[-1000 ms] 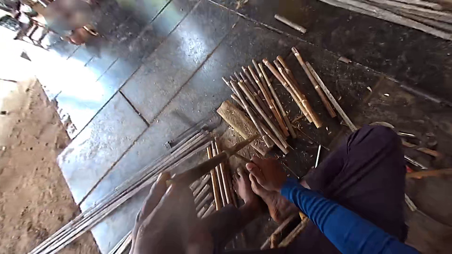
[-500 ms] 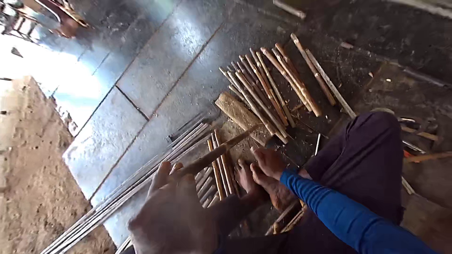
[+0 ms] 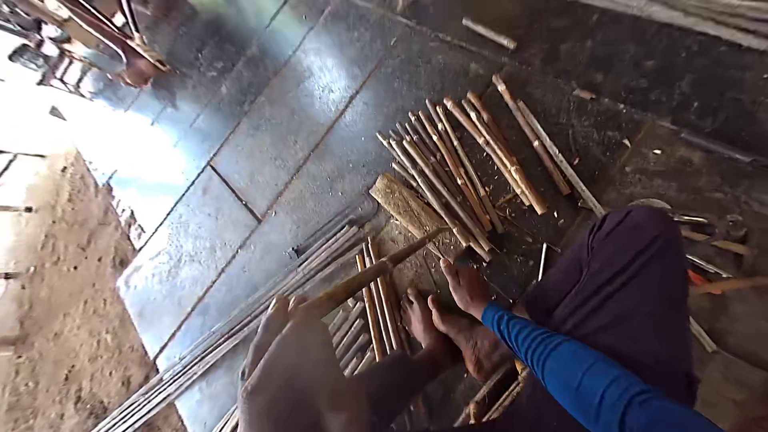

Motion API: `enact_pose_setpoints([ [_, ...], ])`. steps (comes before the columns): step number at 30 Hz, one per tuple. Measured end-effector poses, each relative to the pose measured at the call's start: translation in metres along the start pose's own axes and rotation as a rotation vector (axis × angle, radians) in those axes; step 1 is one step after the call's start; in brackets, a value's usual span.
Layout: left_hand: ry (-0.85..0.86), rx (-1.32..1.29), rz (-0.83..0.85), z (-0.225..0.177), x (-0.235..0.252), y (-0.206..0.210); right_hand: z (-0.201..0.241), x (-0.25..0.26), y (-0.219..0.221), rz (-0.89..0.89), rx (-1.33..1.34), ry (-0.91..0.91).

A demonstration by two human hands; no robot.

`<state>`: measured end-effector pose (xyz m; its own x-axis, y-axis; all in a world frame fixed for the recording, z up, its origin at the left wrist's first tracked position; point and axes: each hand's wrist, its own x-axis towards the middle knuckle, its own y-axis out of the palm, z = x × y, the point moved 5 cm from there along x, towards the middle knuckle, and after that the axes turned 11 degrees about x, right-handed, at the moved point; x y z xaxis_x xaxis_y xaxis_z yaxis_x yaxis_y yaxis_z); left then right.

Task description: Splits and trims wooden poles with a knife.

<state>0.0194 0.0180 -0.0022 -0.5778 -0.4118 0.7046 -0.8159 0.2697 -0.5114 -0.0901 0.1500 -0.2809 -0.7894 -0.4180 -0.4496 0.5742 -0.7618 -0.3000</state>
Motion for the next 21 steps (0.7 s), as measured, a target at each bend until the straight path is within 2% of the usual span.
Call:
enact_pose_setpoints([
  [3, -0.026, -0.045, -0.023, 0.001, -0.001, 0.003, 0.025, -0.006, -0.003, 0.014, -0.085, -0.208],
  [6, -0.026, -0.046, -0.037, -0.003, -0.002, -0.001, 0.002, -0.007, 0.003, 0.025, -0.017, -0.025],
  [9, -0.031, -0.057, -0.046, -0.001, -0.002, 0.003, 0.022, -0.005, -0.002, -0.008, -0.052, -0.221],
  [10, -0.031, -0.056, -0.036, -0.003, -0.006, 0.002, 0.017, -0.008, 0.002, 0.02, -0.069, -0.198],
  [12, -0.026, -0.061, -0.032, -0.005, -0.006, 0.001, -0.009, -0.003, 0.003, 0.038, -0.011, 0.044],
  [13, -0.018, -0.066, -0.036, -0.005, -0.004, 0.002, -0.012, 0.003, -0.001, 0.018, 0.0, 0.081],
  [16, -0.015, -0.075, -0.026, -0.002, -0.004, 0.006, 0.016, 0.001, -0.005, 0.042, -0.1, -0.134],
  [19, -0.027, -0.08, -0.016, -0.004, -0.008, 0.001, -0.013, -0.003, 0.002, 0.035, -0.005, 0.046],
  [21, -0.044, -0.08, -0.032, -0.002, -0.005, 0.002, 0.002, 0.0, -0.004, 0.018, -0.038, -0.017],
])
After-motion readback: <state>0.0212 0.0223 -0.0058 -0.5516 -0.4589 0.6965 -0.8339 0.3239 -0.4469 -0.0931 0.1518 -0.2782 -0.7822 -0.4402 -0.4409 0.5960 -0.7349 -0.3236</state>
